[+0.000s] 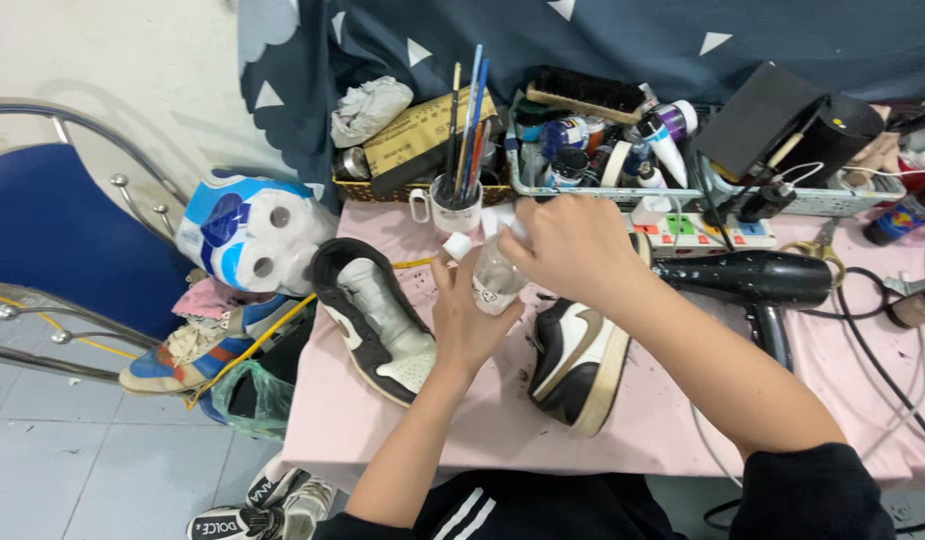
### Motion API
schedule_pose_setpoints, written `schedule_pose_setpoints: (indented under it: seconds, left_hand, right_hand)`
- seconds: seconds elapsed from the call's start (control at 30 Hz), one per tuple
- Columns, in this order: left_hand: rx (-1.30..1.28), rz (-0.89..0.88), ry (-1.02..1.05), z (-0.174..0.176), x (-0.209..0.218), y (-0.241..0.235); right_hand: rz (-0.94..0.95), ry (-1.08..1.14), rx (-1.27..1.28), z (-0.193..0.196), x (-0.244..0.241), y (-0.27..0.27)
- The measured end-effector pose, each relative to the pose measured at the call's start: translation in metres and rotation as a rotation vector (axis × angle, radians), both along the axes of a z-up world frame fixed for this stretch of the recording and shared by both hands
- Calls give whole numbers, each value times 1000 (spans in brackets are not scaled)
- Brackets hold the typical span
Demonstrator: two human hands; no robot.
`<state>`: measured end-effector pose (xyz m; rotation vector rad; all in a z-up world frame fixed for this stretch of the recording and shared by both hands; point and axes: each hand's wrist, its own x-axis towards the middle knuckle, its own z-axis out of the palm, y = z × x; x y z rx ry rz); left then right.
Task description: The person cleans a black and white sneaker by applying liquid from a bottle onto a cotton pad and wiping the shoe's upper and sole. They then use a hairdryer to dry the shoe and finish by scrubbing the sole with a brush.
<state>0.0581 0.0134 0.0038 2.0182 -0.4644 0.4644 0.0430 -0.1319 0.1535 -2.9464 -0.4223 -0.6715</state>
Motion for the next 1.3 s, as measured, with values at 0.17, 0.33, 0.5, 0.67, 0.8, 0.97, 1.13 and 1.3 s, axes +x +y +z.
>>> schedule_pose_setpoints:
  seconds: [0.17,0.33,0.5,0.67,0.8,0.97,1.13,1.3]
  left_hand:
    - [32,-239,59,6,-12,-3]
    - [-34,-599,91,3,-14,9]
    - [-171,-955,512,-13,-5,13]
    - [-299,-1506,822,-19,3,13]
    - [-333,-1698,982,-19,-5,3]
    - [-330,-1525,898,-18,-13,5]
    - [-138,-767,380,-12,-11,8]
    - [-175,-974,497,-9,-8,16]
  right_hand:
    - [0,-88,-15,-6,-17,-18]
    - [128,-24,63,-9,-35,-33]
    - [301,-35,182,-2,-51,-39]
    - [610,-16,188,9,-55,-44]
    - [869,-152,40,9,-48,-48]
    - [966,-216,-23,2,-33,-55]
    - [348,-60,-12,-5,-30,-55]
    - [514,-8,146,1,-38,-47]
